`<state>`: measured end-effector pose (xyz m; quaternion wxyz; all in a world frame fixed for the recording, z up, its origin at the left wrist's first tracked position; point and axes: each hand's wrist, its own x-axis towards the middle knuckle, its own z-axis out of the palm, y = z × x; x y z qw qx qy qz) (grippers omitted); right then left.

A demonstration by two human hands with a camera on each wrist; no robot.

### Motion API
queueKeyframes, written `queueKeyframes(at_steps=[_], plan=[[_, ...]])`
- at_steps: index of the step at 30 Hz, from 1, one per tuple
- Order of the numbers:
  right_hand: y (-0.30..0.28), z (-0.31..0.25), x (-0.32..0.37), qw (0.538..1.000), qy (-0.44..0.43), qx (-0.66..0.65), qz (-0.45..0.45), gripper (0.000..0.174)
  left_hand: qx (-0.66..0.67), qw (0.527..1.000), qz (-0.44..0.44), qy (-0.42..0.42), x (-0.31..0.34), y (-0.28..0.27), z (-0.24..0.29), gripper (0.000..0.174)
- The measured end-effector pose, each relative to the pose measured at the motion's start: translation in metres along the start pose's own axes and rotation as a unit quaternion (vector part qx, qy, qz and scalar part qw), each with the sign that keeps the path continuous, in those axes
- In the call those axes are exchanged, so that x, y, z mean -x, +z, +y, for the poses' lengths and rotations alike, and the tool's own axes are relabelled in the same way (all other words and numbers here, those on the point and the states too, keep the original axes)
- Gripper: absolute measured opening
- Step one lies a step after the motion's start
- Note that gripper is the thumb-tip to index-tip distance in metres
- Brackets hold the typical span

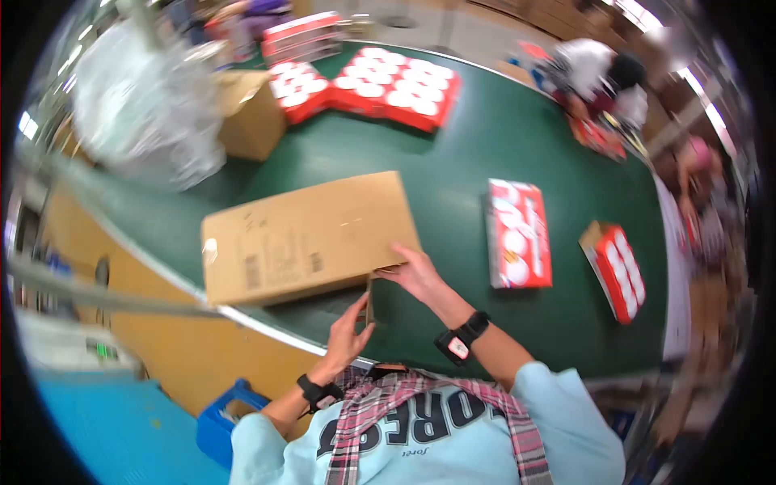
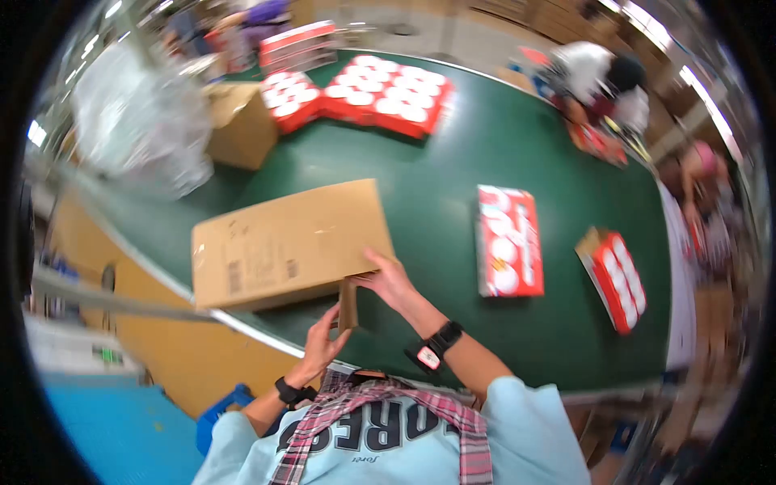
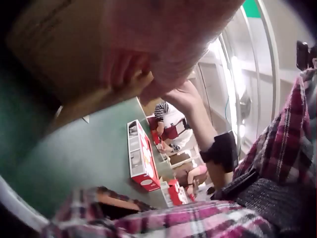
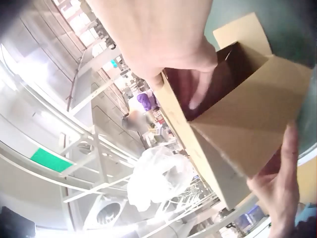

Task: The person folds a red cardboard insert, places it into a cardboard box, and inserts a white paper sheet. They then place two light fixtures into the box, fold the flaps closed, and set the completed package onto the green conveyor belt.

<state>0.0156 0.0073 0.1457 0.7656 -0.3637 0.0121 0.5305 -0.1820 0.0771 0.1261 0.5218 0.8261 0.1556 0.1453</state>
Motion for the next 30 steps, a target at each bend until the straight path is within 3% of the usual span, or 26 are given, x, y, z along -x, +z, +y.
queueKeyframes(at_steps=[2, 4, 8, 9, 10, 12, 13, 14, 16, 18, 19, 20, 22, 24, 25, 29, 30], plan=[[-0.019, -0.024, 0.025, 0.997, -0.067, 0.047, -0.002, 0.043, -0.008, 0.99, -0.137, 0.012, -0.008, 0.005, 0.011, 0.05], [-0.026, -0.067, 0.06, 0.995, -0.1, -0.009, -0.009, 0.043, -0.058, 0.947, -0.317, -0.008, -0.008, 0.016, 0.025, 0.044], [-0.051, -0.183, 0.138, 0.965, -0.249, -0.032, -0.076, 0.042, -0.077, 0.918, -0.389, -0.023, -0.007, 0.058, 0.087, 0.039], [-0.062, -0.213, 0.166, 0.965, -0.255, -0.041, -0.036, 0.039, -0.079, 0.91, -0.407, 0.014, -0.01, 0.069, 0.086, 0.038], [-0.068, -0.234, 0.195, 0.944, -0.327, -0.032, 0.019, 0.037, -0.081, 0.906, -0.416, 0.015, -0.011, 0.08, 0.095, 0.037], [-0.104, -0.281, 0.249, 0.914, -0.403, 0.004, 0.038, 0.036, -0.082, 0.901, -0.425, 0.005, -0.019, 0.1, 0.115, 0.036], [-0.124, -0.3, 0.271, 0.899, -0.432, -0.006, 0.068, 0.039, -0.087, 0.904, -0.415, 0.063, -0.023, 0.112, 0.1, 0.034], [-0.146, -0.319, 0.294, 0.877, -0.469, 0.008, 0.103, 0.04, -0.081, 0.904, -0.416, 0.064, -0.03, 0.123, 0.106, 0.034], [-0.211, -0.361, 0.319, 0.854, -0.489, 0.007, 0.176, 0.041, -0.067, 0.907, -0.411, 0.058, -0.039, 0.142, 0.116, 0.033], [-0.249, -0.39, 0.34, 0.838, -0.51, -0.023, 0.192, 0.04, -0.063, 0.905, -0.419, 0.045, -0.047, 0.157, 0.111, 0.033], [-0.295, -0.424, 0.337, 0.854, -0.496, -0.086, 0.132, 0.043, -0.066, 0.901, -0.428, 0.036, -0.052, 0.164, 0.112, 0.033], [-0.331, -0.452, 0.335, 0.85, -0.515, -0.067, 0.088, 0.046, -0.069, 0.897, -0.436, 0.027, -0.057, 0.171, 0.112, 0.033], [-0.351, -0.468, 0.348, 0.813, -0.537, 0.077, 0.212, 0.058, -0.069, 0.89, -0.45, 0.018, -0.065, 0.183, 0.109, 0.035], [-0.397, -0.479, 0.337, 0.83, -0.442, 0.058, 0.335, 0.07, -0.073, 0.888, -0.455, 0.0, -0.072, 0.189, 0.1, 0.037], [-0.406, -0.475, 0.332, 0.837, -0.429, 0.083, 0.329, 0.078, -0.076, 0.888, -0.453, -0.011, -0.076, 0.191, 0.092, 0.038], [-0.415, -0.437, 0.286, 0.844, -0.446, 0.038, 0.296, 0.029, -0.071, 0.888, -0.453, -0.033, -0.09, 0.195, 0.065, 0.037], [-0.404, -0.422, 0.276, 0.855, -0.423, 0.031, 0.297, 0.026, -0.094, 0.876, -0.472, -0.014, -0.094, 0.195, 0.058, 0.037]])
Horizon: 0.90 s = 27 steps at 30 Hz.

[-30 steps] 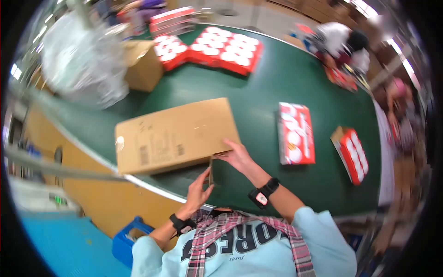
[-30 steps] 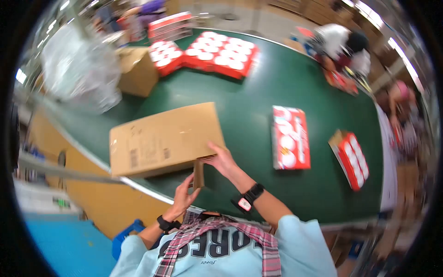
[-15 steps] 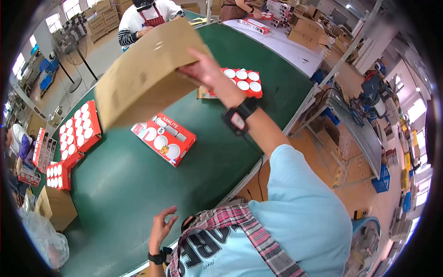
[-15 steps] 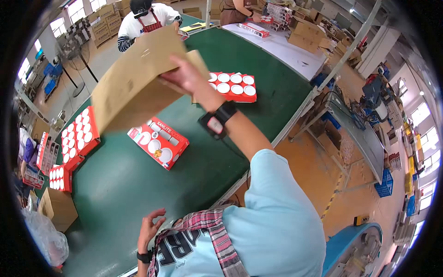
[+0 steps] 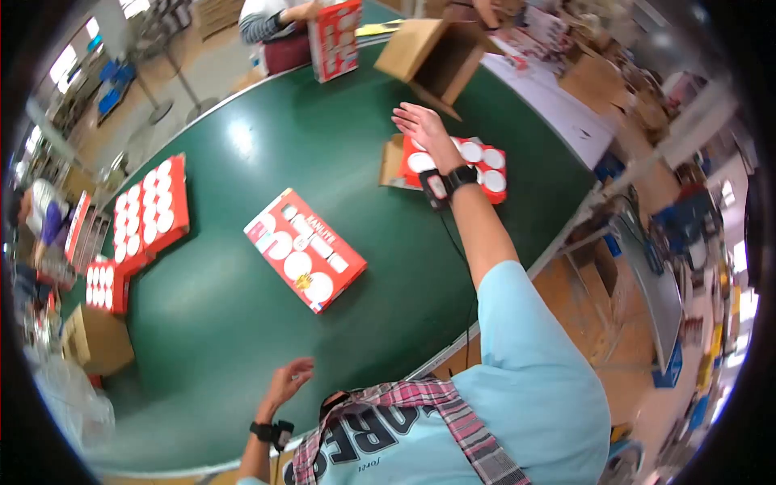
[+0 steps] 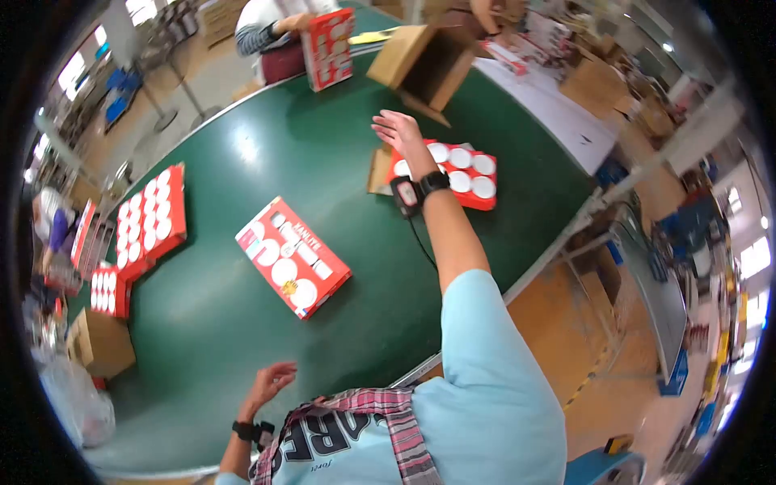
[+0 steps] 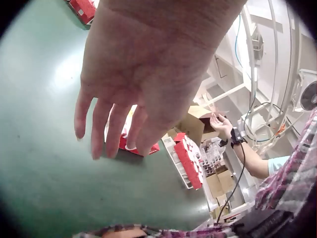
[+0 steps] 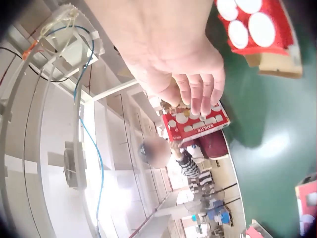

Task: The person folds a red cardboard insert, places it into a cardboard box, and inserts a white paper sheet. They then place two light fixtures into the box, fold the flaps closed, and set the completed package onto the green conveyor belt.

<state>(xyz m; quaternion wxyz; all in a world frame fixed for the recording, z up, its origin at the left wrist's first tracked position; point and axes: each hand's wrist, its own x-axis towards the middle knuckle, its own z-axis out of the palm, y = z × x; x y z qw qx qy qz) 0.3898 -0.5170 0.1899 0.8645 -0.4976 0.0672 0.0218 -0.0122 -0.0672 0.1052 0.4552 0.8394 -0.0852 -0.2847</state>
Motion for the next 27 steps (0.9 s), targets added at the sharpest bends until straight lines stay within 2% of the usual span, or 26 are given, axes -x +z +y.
queueKeyframes(at_steps=[2, 3, 4, 5, 6, 10, 14, 18, 20, 22, 24, 26, 27], plan=[[0.002, 0.043, -0.002, 0.995, -0.001, -0.057, -0.081, 0.028, -0.049, 0.999, -0.006, -0.004, -0.005, -0.017, -0.017, 0.036], [0.01, 0.064, 0.0, 0.993, -0.023, -0.028, -0.112, 0.032, -0.033, 0.999, 0.015, 0.0, -0.007, -0.026, -0.022, 0.034], [0.017, 0.081, -0.004, 0.995, 0.027, -0.026, -0.091, 0.032, 0.024, 0.998, 0.052, 0.02, -0.009, -0.034, -0.035, 0.033], [0.022, 0.1, -0.002, 0.993, 0.013, 0.024, -0.111, 0.034, 0.049, 0.997, 0.063, -0.008, -0.01, -0.048, -0.042, 0.033], [0.04, 0.106, 0.012, 0.993, 0.051, 0.05, -0.091, 0.035, 0.013, 0.995, 0.099, 0.027, -0.008, -0.066, -0.051, 0.032], [0.119, 0.148, 0.038, 0.973, 0.093, 0.151, -0.146, 0.034, 0.097, 0.951, 0.294, -0.013, 0.037, -0.142, -0.098, 0.03], [0.22, 0.196, 0.074, 0.945, 0.077, 0.222, -0.227, 0.028, 0.257, 0.839, 0.471, -0.095, 0.119, -0.219, -0.154, 0.034], [0.33, 0.256, 0.118, 0.913, 0.074, 0.279, -0.288, 0.03, 0.291, 0.705, 0.64, -0.097, 0.201, -0.289, -0.216, 0.044], [0.387, 0.302, 0.129, 0.902, 0.091, 0.262, -0.331, 0.033, 0.303, 0.659, 0.684, -0.082, 0.234, -0.33, -0.248, 0.051], [0.453, 0.356, 0.138, 0.888, 0.084, 0.265, -0.366, 0.035, 0.3, 0.626, 0.716, -0.076, 0.253, -0.366, -0.272, 0.067], [0.531, 0.412, 0.148, 0.872, 0.062, 0.259, -0.41, 0.037, 0.296, 0.619, 0.725, -0.056, 0.265, -0.395, -0.295, 0.083], [0.61, 0.466, 0.156, 0.858, 0.041, 0.233, -0.455, 0.048, 0.339, 0.577, 0.741, -0.051, 0.265, -0.417, -0.304, 0.089], [0.65, 0.484, 0.162, 0.854, 0.006, 0.227, -0.469, 0.053, 0.332, 0.58, 0.742, -0.052, 0.266, -0.426, -0.31, 0.09]])
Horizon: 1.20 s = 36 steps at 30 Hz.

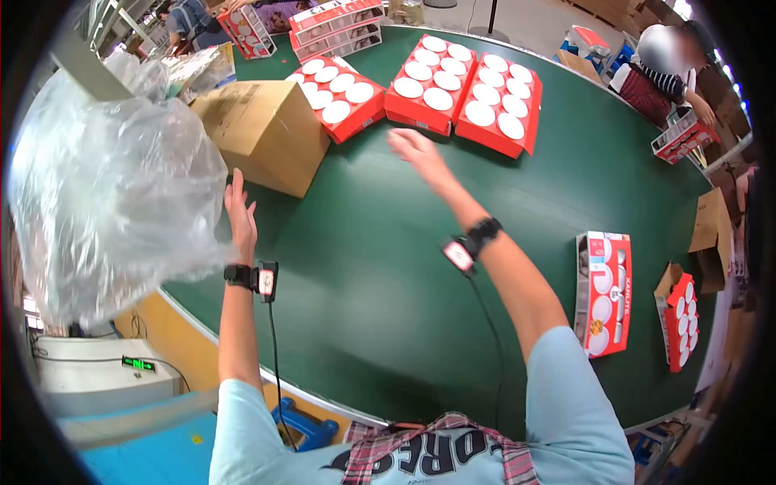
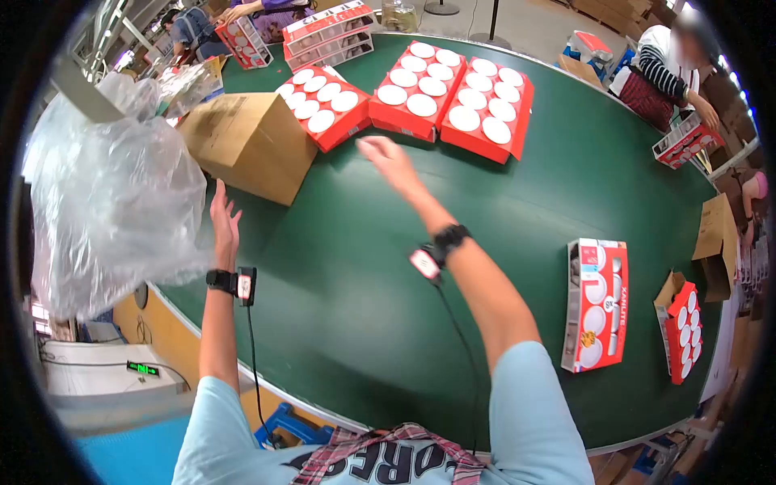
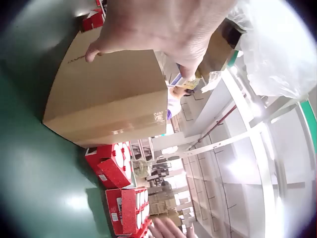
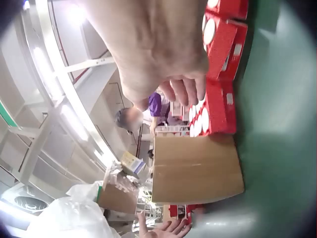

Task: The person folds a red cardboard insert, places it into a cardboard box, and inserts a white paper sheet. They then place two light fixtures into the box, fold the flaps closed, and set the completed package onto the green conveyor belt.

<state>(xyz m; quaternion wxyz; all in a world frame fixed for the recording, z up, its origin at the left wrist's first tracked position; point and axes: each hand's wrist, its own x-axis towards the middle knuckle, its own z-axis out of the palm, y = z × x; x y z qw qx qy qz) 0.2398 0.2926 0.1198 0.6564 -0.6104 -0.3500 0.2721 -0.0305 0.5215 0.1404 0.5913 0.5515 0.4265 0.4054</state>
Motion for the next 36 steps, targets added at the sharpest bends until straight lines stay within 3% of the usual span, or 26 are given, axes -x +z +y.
queueKeyframes(at_steps=[5, 7, 9, 10, 11, 13, 16, 19, 22, 23, 25, 28, 32, 36], plan=[[0.108, 0.015, -0.147, 0.996, -0.08, -0.011, 0.031, 0.073, 0.005, 1.0, -0.007, 0.001, -0.029, 0.015, 0.01, 0.095], [0.137, 0.012, -0.178, 0.996, -0.077, -0.008, 0.044, 0.072, 0.019, 1.0, 0.007, 0.001, -0.054, 0.008, -0.006, 0.091], [0.147, -0.003, -0.18, 0.992, -0.066, -0.049, -0.095, 0.071, 0.027, 0.999, 0.004, -0.027, -0.063, 0.008, -0.017, 0.086], [0.156, 0.002, -0.176, 0.996, -0.083, 0.004, -0.039, 0.069, 0.07, 0.996, -0.034, -0.044, -0.066, 0.006, -0.022, 0.083], [0.16, 0.007, -0.166, 0.993, -0.1, 0.057, 0.018, 0.066, 0.12, 0.99, -0.053, -0.057, -0.066, 0.002, -0.025, 0.065], [0.161, -0.003, -0.124, 0.982, -0.128, 0.112, 0.075, 0.058, 0.153, 0.987, -0.034, -0.044, -0.041, -0.003, -0.025, 0.061], [0.141, -0.022, -0.034, 0.992, -0.086, 0.068, 0.069, 0.045, 0.138, 0.989, -0.047, 0.022, 0.042, -0.008, -0.029, 0.059], [0.104, -0.035, 0.064, 0.995, 0.002, 0.049, 0.083, 0.041, 0.107, 0.993, -0.044, -0.018, 0.141, -0.02, -0.039, 0.053], [0.066, -0.032, 0.168, 0.982, -0.015, 0.148, 0.12, 0.042, 0.092, 0.993, -0.035, -0.063, 0.251, -0.016, -0.051, 0.044], [0.055, -0.034, 0.201, 0.977, -0.021, 0.164, 0.136, 0.043, 0.088, 0.988, -0.087, -0.091, 0.284, -0.014, -0.044, 0.066], [0.024, -0.057, 0.262, 0.989, 0.048, 0.048, 0.128, 0.043, 0.057, 0.981, -0.146, -0.11, 0.342, -0.012, -0.036, 0.065], [-0.018, -0.096, 0.353, 0.981, 0.067, 0.05, 0.176, 0.047, -0.015, 0.958, -0.266, -0.103, 0.408, -0.004, -0.019, 0.063], [-0.077, -0.142, 0.465, 0.961, 0.029, 0.053, 0.268, 0.053, -0.113, 0.913, -0.391, -0.031, 0.497, 0.043, 0.045, 0.061], [-0.132, -0.162, 0.576, 0.918, -0.017, -0.027, 0.396, 0.054, -0.092, 0.817, -0.567, 0.036, 0.547, 0.103, 0.052, 0.066]])
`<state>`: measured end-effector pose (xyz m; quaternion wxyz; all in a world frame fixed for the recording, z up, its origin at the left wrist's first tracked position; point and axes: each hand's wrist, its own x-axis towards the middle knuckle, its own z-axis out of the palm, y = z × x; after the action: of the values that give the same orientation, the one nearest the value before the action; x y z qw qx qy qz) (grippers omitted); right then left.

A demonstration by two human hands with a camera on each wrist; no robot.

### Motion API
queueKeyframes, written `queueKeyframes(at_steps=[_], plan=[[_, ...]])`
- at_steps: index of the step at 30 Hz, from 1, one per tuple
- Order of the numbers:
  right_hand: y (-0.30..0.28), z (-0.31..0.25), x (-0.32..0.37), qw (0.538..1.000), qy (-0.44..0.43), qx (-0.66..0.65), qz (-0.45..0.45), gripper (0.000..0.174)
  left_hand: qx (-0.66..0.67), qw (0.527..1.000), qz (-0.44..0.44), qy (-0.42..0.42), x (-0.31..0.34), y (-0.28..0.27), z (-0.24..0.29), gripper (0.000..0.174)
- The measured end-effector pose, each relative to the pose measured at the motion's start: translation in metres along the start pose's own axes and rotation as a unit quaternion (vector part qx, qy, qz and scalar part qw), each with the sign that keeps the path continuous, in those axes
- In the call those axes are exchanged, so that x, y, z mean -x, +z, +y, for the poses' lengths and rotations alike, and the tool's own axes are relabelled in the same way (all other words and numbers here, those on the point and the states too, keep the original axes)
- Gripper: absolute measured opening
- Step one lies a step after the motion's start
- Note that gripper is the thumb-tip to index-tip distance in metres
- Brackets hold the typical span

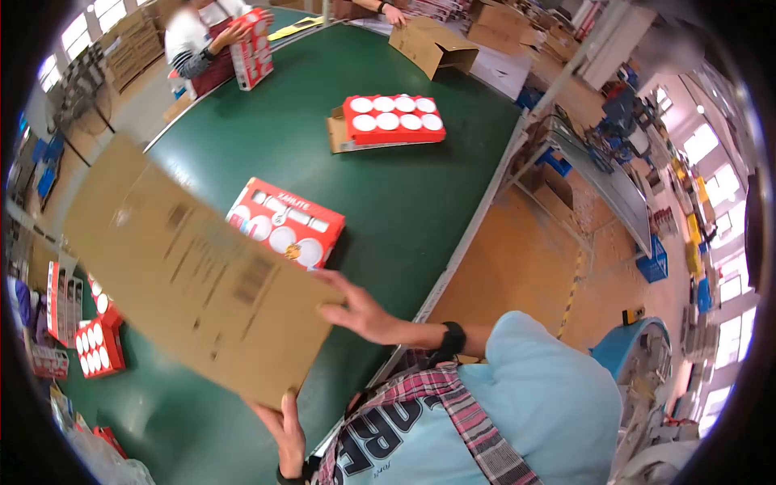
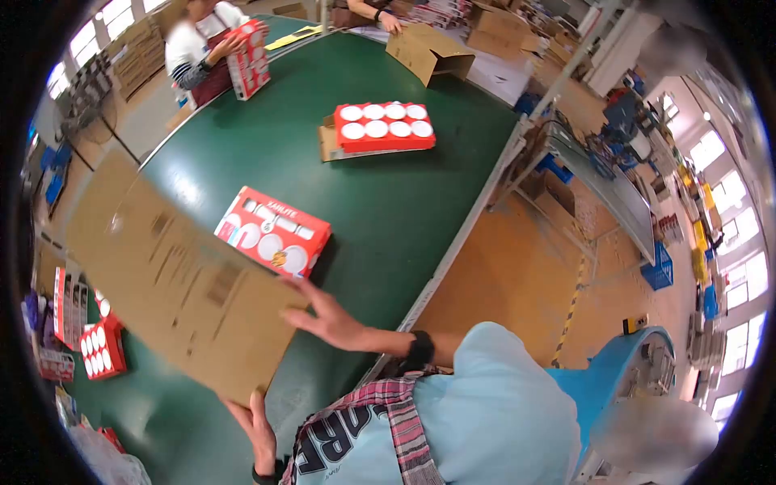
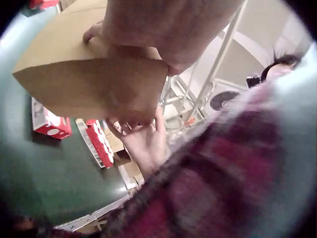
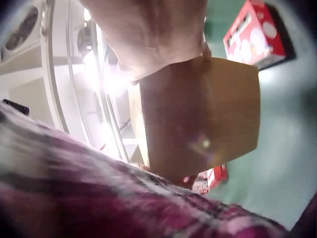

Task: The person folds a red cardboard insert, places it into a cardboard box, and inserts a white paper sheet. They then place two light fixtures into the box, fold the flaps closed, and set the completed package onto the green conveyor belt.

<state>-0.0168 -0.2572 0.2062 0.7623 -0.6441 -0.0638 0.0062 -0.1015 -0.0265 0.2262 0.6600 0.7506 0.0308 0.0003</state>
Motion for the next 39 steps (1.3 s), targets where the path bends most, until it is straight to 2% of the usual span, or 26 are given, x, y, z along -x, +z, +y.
queueKeyframes(at_steps=[3, 7, 8, 10, 12, 15, 16, 17, 18, 20, 21, 22, 25, 26, 27, 28, 29, 32, 33, 34, 37, 38, 39], plan=[[-0.062, -0.024, 0.038, 0.982, 0.029, -0.113, 0.147, 0.055, -0.057, 0.983, -0.154, 0.081, -0.051, 0.06, 0.017, 0.073], [-0.131, -0.001, 0.097, 0.941, -0.029, -0.065, 0.331, 0.052, -0.054, 0.936, -0.304, 0.17, -0.099, 0.156, 0.016, 0.074], [-0.141, 0.005, 0.113, 0.916, -0.046, -0.065, 0.392, 0.052, -0.043, 0.922, -0.337, 0.184, -0.104, 0.182, 0.015, 0.075], [-0.163, 0.012, 0.134, 0.861, -0.07, -0.067, 0.499, 0.051, -0.099, 0.889, -0.374, 0.245, -0.111, 0.233, 0.009, 0.066], [-0.191, 0.016, 0.149, 0.797, -0.064, -0.083, 0.594, 0.051, -0.083, 0.87, -0.416, 0.252, -0.122, 0.293, 0.001, 0.062], [-0.282, 0.028, 0.13, 0.792, -0.067, -0.048, 0.605, 0.051, -0.069, 0.851, -0.435, 0.285, -0.133, 0.357, 0.007, 0.057], [-0.319, 0.028, 0.115, 0.801, -0.041, -0.024, 0.596, 0.053, -0.065, 0.844, -0.439, 0.302, -0.138, 0.37, 0.004, 0.055], [-0.359, 0.027, 0.086, 0.774, -0.039, -0.026, 0.631, 0.053, -0.055, 0.834, -0.439, 0.331, -0.144, 0.379, -0.002, 0.051], [-0.388, 0.02, 0.059, 0.743, -0.023, -0.03, 0.668, 0.054, -0.055, 0.848, -0.441, 0.289, -0.148, 0.381, -0.006, 0.047], [-0.472, 0.017, 0.004, 0.794, -0.083, -0.024, 0.602, 0.053, -0.061, 0.872, -0.448, 0.187, -0.154, 0.378, -0.02, 0.04], [-0.526, 0.033, -0.023, 0.771, -0.081, 0.156, 0.612, 0.053, -0.069, 0.878, -0.455, 0.132, -0.158, 0.374, -0.031, 0.037], [-0.566, 0.05, -0.043, 0.723, -0.08, 0.329, 0.603, 0.052, -0.076, 0.884, -0.448, 0.107, -0.164, 0.369, -0.045, 0.036], [-0.567, 0.089, -0.052, 0.71, -0.023, 0.363, 0.603, 0.049, -0.081, 0.916, -0.394, -0.002, -0.179, 0.34, -0.069, 0.031], [-0.531, 0.099, -0.04, 0.772, -0.011, 0.294, 0.563, 0.046, -0.079, 0.93, -0.358, -0.025, -0.184, 0.324, -0.086, 0.031], [-0.518, 0.14, -0.026, 0.812, 0.025, 0.267, 0.518, 0.041, -0.071, 0.943, -0.321, -0.049, -0.189, 0.312, -0.103, 0.031], [-0.492, 0.168, -0.006, 0.86, 0.028, 0.292, 0.417, 0.038, -0.077, 0.951, -0.29, -0.078, -0.192, 0.303, -0.107, 0.031], [-0.444, 0.135, 0.007, 0.914, 0.091, 0.226, 0.325, 0.03, -0.089, 0.956, -0.256, -0.114, -0.192, 0.285, -0.106, 0.03], [-0.445, 0.101, 0.016, 0.935, 0.158, 0.262, 0.181, 0.025, -0.091, 0.949, -0.265, -0.142, -0.188, 0.224, -0.107, 0.028], [-0.464, 0.081, 0.011, 0.954, 0.132, 0.128, 0.236, 0.024, -0.1, 0.952, -0.25, -0.142, -0.189, 0.199, -0.103, 0.026], [-0.479, 0.046, 0.001, 0.947, 0.104, 0.119, 0.28, 0.019, -0.109, 0.957, -0.232, -0.138, -0.194, 0.173, -0.096, 0.025], [-0.563, -0.016, -0.022, 0.902, 0.076, 0.28, 0.32, 0.018, -0.154, 0.979, -0.09, -0.101, -0.207, 0.09, -0.078, 0.024], [-0.593, -0.038, -0.032, 0.882, 0.084, 0.371, 0.279, 0.017, -0.17, 0.981, -0.053, -0.078, -0.21, 0.054, -0.081, 0.024], [-0.605, -0.072, -0.048, 0.878, 0.093, 0.406, 0.235, 0.018, -0.21, 0.975, -0.026, -0.068, -0.21, 0.026, -0.072, 0.025]])
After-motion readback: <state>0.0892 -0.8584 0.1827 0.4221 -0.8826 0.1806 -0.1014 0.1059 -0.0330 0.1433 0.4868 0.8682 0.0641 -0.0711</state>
